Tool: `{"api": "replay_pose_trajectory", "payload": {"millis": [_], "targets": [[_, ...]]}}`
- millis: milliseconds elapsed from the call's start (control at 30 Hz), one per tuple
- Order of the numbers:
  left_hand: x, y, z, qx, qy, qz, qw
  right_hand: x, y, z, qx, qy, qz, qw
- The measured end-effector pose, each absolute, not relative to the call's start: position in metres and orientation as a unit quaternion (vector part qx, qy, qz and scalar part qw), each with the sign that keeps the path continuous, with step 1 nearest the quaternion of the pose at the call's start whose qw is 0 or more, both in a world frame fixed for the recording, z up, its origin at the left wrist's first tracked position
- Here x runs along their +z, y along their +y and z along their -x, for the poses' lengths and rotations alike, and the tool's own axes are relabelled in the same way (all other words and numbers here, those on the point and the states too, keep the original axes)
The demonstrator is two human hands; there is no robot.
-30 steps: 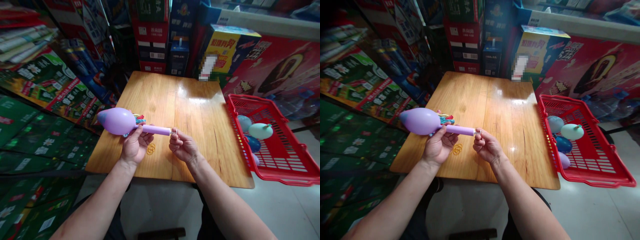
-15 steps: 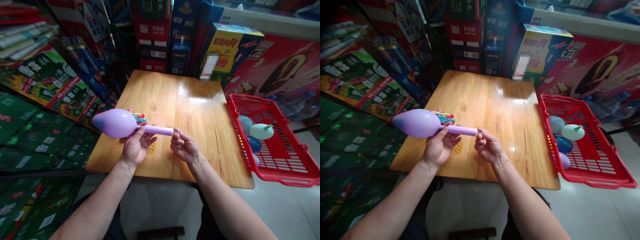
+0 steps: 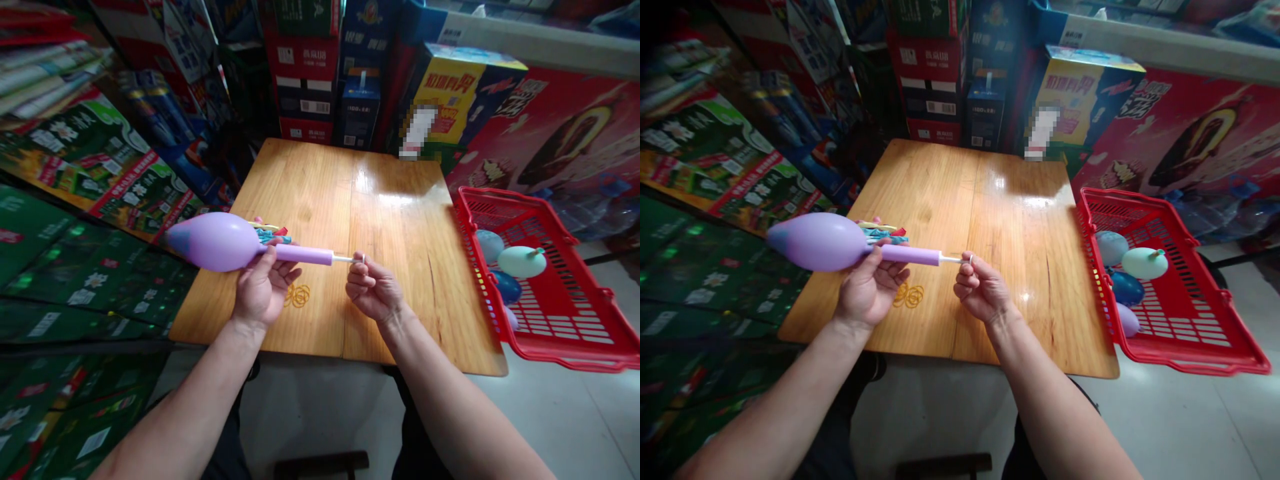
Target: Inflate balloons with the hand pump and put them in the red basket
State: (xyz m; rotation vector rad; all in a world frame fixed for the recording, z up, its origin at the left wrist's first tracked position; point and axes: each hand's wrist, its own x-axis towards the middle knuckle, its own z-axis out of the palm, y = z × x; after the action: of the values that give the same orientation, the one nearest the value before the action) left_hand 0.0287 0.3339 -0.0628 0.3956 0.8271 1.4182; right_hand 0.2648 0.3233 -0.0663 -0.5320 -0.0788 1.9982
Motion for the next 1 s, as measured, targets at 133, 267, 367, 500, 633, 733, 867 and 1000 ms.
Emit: {"api": "replay_pose_trajectory", "payload": {"millis": [133, 267, 367, 500, 633, 733, 867, 1000], "targets": [[-0.068, 0.323, -0.046, 0.595, 0.371, -0.172, 0.692, -0.071, 0.319, -0.249, 0.844, -0.026, 0.22, 0.489], [-0.069, 0.328, -0.045, 0.597, 0.376, -0.15, 0.693, -0.072, 0.319, -0.249, 0.841, -0.023, 0.23, 0.489], [-0.065, 0.337, -0.033, 0.598, 0.375, -0.15, 0.692, -0.069, 0.322, -0.26, 0.844, -0.036, 0.237, 0.48], [-0.061, 0.344, -0.018, 0.647, 0.361, -0.166, 0.651, -0.065, 0.325, -0.272, 0.83, -0.04, 0.225, 0.508], [-0.062, 0.335, -0.027, 0.62, 0.356, -0.177, 0.676, -0.068, 0.322, -0.262, 0.836, -0.035, 0.225, 0.498], [-0.063, 0.325, -0.041, 0.588, 0.355, -0.18, 0.704, -0.072, 0.32, -0.251, 0.843, -0.022, 0.225, 0.487], [-0.065, 0.324, -0.044, 0.59, 0.36, -0.166, 0.704, -0.072, 0.319, -0.249, 0.843, -0.028, 0.227, 0.486], [-0.063, 0.336, -0.03, 0.604, 0.362, -0.163, 0.691, -0.066, 0.323, -0.263, 0.84, -0.049, 0.24, 0.483]]}}
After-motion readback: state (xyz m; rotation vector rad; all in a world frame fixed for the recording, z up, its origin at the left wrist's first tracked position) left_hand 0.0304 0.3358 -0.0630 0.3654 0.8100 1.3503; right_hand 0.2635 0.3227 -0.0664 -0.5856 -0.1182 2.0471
